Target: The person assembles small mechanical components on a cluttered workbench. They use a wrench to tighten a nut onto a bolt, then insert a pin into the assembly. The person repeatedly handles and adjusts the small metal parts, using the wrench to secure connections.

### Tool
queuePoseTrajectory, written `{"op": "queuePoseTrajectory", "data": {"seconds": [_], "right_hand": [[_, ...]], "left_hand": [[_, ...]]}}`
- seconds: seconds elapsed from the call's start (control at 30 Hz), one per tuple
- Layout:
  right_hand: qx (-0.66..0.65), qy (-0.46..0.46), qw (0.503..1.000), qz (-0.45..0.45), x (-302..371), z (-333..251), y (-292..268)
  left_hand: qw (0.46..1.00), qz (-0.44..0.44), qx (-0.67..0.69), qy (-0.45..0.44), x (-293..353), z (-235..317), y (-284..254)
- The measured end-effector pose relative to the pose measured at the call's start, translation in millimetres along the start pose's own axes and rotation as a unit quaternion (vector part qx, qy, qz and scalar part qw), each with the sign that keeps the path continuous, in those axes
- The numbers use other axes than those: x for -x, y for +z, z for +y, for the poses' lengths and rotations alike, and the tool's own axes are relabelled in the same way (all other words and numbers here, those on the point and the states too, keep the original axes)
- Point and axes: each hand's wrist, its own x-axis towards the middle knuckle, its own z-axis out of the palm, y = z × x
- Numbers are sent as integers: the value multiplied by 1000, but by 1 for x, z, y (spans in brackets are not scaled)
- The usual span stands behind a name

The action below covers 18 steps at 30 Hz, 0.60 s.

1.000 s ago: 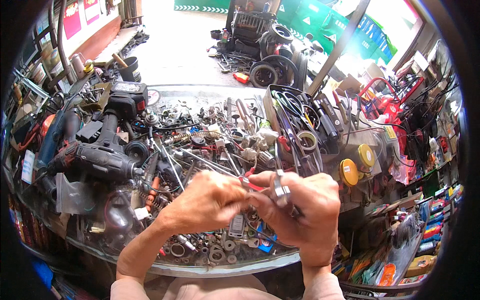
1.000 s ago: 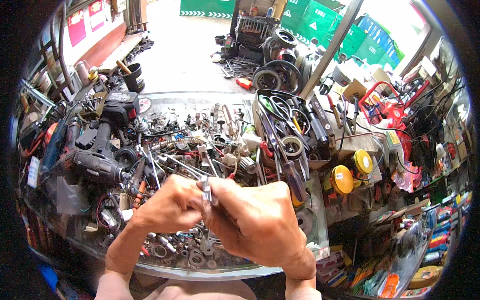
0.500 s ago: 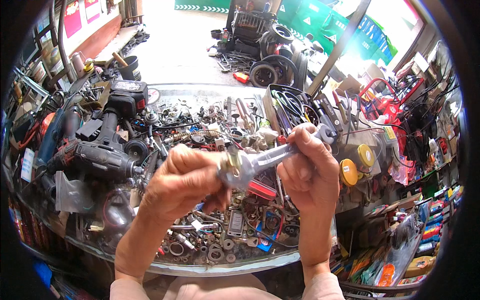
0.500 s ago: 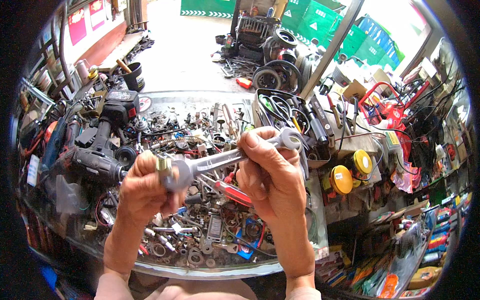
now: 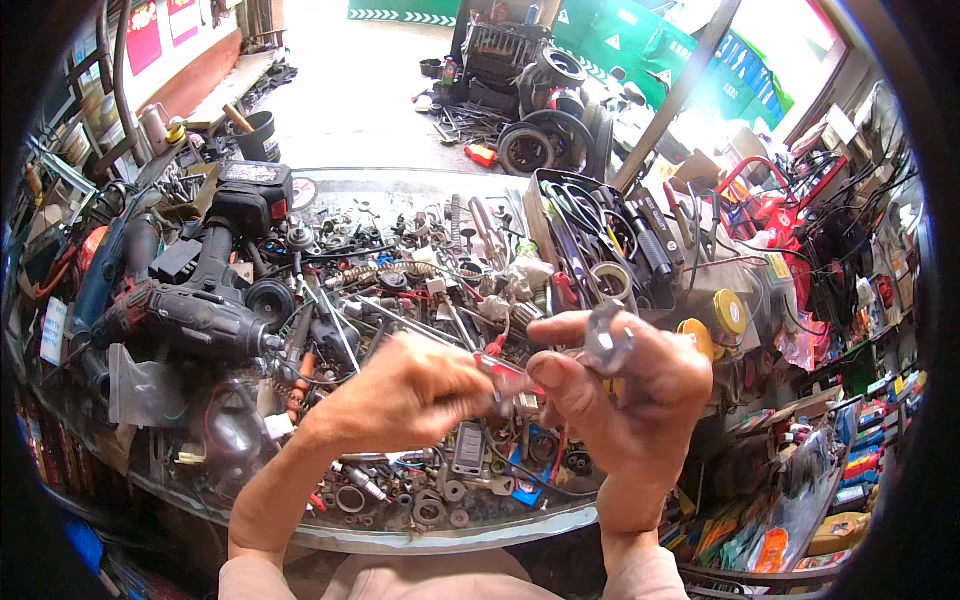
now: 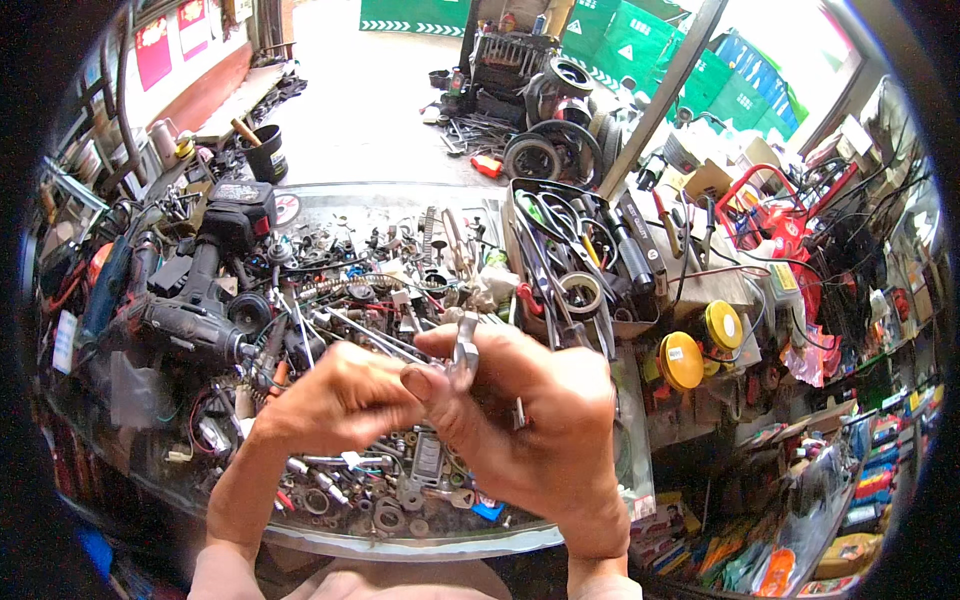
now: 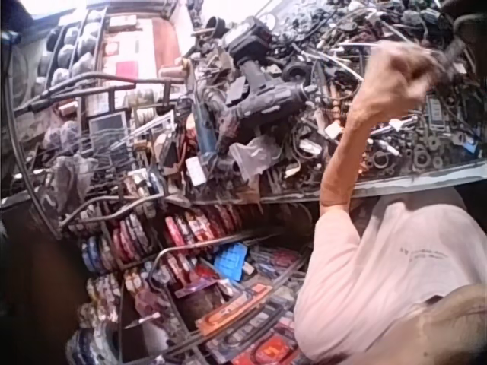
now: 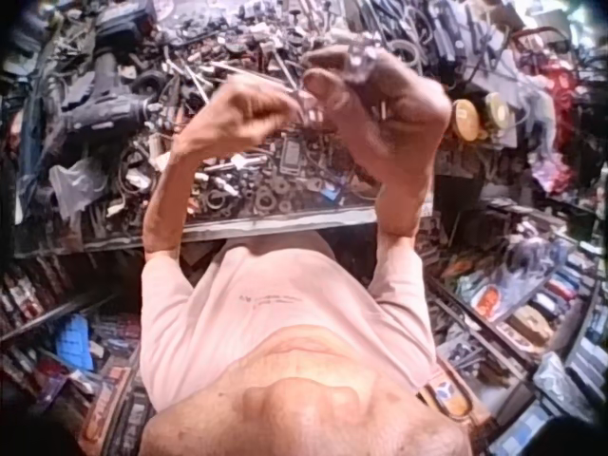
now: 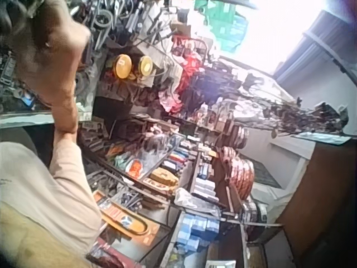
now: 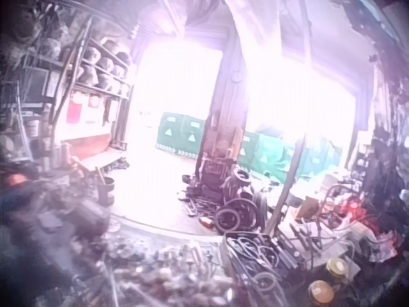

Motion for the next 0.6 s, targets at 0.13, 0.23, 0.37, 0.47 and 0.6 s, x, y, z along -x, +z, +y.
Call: {"op": "queuePoseTrajectory", "data": {"seconds": [0.13, 0.23, 0.37, 0.47, 0.6], "right_hand": [[-244, 198, 947, -63, -19, 9, -8], [-368, 236, 897, -59, -29, 30, -6], [-545, 223, 802, -102, -31, 60, -9], [-558, 207, 799, -87, -31, 58, -5], [-453, 181, 872, 26, -27, 34, 2]], "left_hand": [[980, -138, 141, 18, -3, 12, 5], [961, -125, 246, 34, -3, 13, -3], [879, -25, 475, 24, 3, 11, -13], [781, 91, 617, 13, 11, 6, -12], [796, 206, 564, -77, 8, 1, -22]]}}
